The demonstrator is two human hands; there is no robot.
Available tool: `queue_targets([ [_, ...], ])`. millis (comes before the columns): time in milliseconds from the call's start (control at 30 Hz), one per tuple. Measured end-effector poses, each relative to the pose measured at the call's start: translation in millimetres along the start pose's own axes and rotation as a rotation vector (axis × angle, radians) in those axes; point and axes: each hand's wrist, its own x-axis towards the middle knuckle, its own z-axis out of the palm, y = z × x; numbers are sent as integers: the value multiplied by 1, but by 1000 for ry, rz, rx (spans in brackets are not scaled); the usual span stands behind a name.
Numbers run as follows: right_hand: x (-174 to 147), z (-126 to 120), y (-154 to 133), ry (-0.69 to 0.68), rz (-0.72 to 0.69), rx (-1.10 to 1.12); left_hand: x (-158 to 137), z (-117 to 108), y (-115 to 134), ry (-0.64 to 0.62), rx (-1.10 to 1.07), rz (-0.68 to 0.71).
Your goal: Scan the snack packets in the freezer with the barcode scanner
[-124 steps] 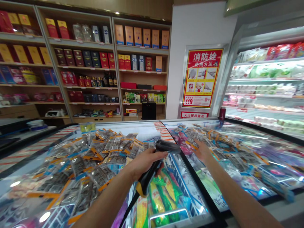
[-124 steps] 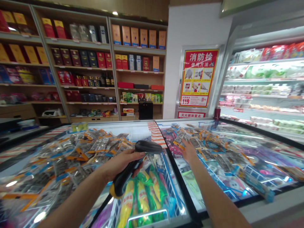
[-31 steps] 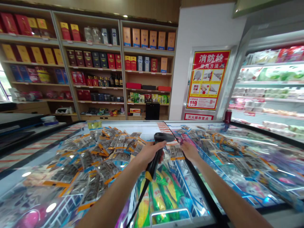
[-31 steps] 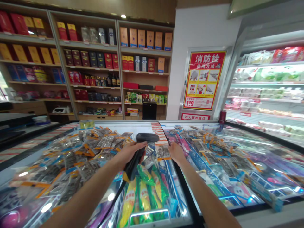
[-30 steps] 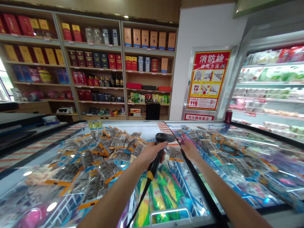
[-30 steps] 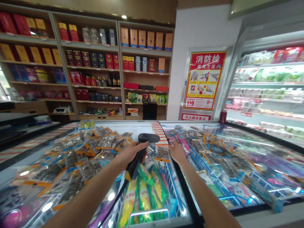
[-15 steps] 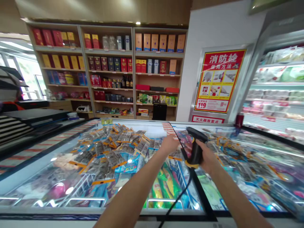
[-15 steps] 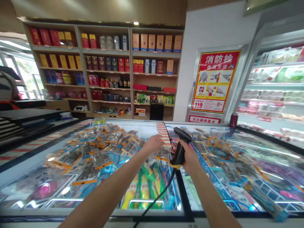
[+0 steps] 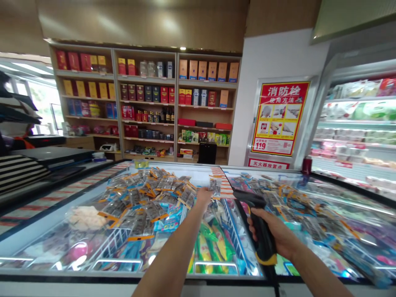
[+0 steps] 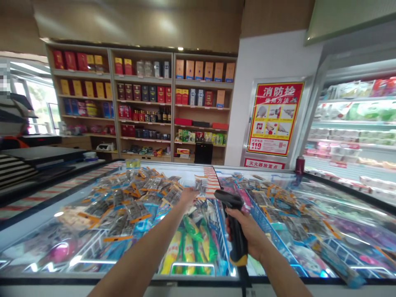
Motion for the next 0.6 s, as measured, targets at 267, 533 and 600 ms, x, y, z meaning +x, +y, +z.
queue_targets([
  [267,-3,29,4,-15,8,-68,5,-34,-5,87,-587,-83],
  [533,-4,34,4,-47,28,-58,4,-44,-8,62,-678,-110],
  [600,-4,33,1,-41,54,-64,6,-44,-10,55,-647,-98],
])
